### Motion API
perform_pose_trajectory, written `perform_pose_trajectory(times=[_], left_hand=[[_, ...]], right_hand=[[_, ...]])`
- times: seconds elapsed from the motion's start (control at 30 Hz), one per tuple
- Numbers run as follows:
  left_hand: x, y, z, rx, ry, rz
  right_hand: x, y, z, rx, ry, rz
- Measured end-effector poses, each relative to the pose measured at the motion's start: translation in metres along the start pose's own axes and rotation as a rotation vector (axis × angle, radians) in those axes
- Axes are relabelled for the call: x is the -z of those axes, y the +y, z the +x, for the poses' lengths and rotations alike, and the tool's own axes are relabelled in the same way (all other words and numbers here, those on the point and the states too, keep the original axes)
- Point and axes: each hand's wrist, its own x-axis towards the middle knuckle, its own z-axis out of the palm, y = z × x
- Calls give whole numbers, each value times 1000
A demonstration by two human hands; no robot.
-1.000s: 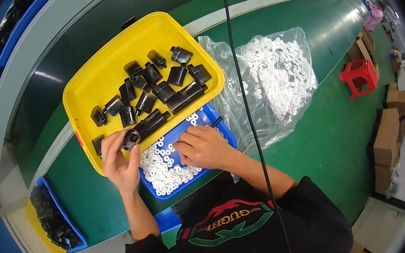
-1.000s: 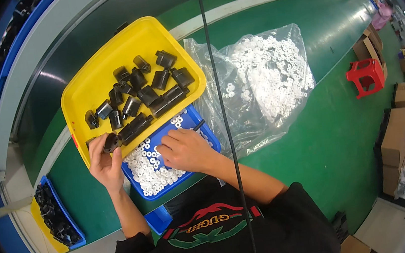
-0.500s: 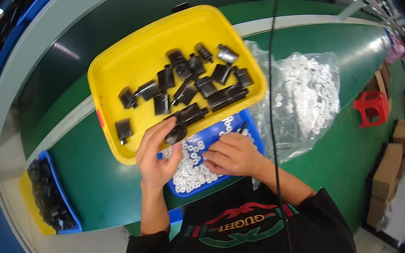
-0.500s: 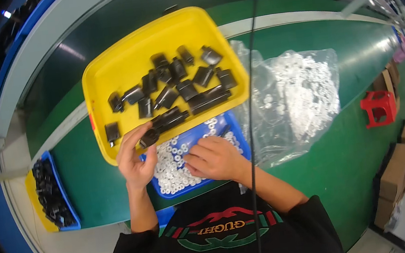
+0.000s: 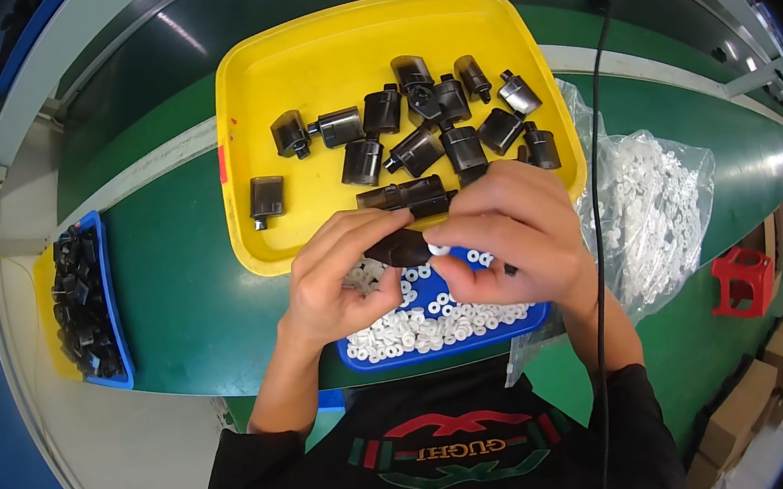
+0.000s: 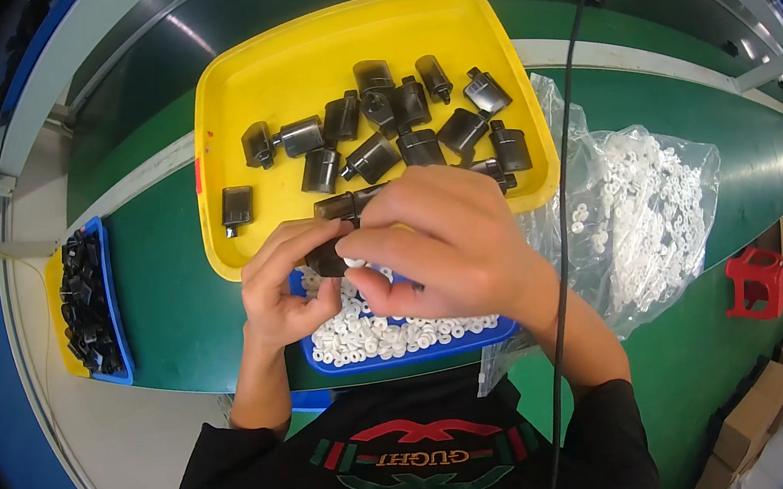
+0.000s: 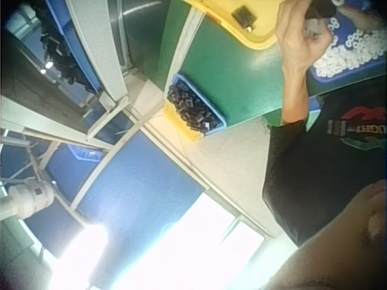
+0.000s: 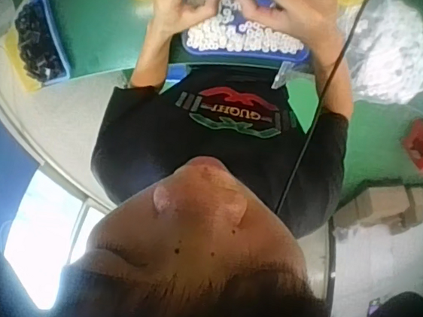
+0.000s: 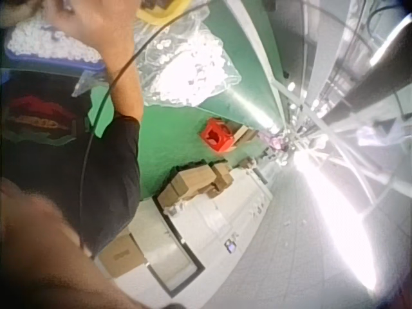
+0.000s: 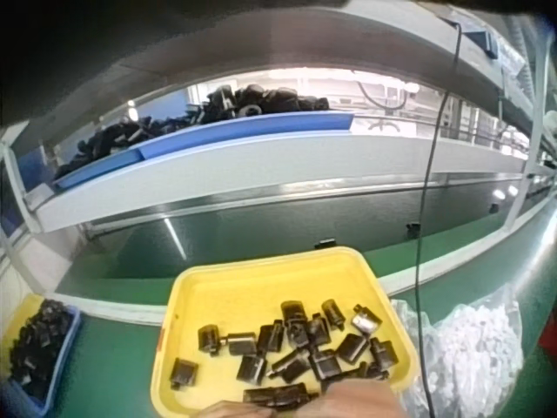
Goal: The person repeatedly picks up black plastic components from a yellow tray and inserts small white washers into them using a thin black tool. The person handles the components one at a time, inserting the washers and placing the finished items back into the tray.
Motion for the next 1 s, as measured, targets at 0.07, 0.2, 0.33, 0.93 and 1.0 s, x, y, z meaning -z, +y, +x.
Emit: perform_pose_trajectory(times=[0.07,0.2,0.33,0.93,1.0], left_hand=[[-1,0,-2,23,-3,-63],[-3,-5,-9,39,3,-220],[-3,-2,-8,65,-41,-334],[-14,-10,-19,36,-8,-483],[-15,-7,-19,52,-7,-502]], right_hand=[[-6,4,-2,-11,-6,57],[-15,4,-14,-47,-24,184],[-12,6,-18,-59,-62,238],[-19,9,-34,-18,-104,90],[-19,5,-37,0,-48,90]])
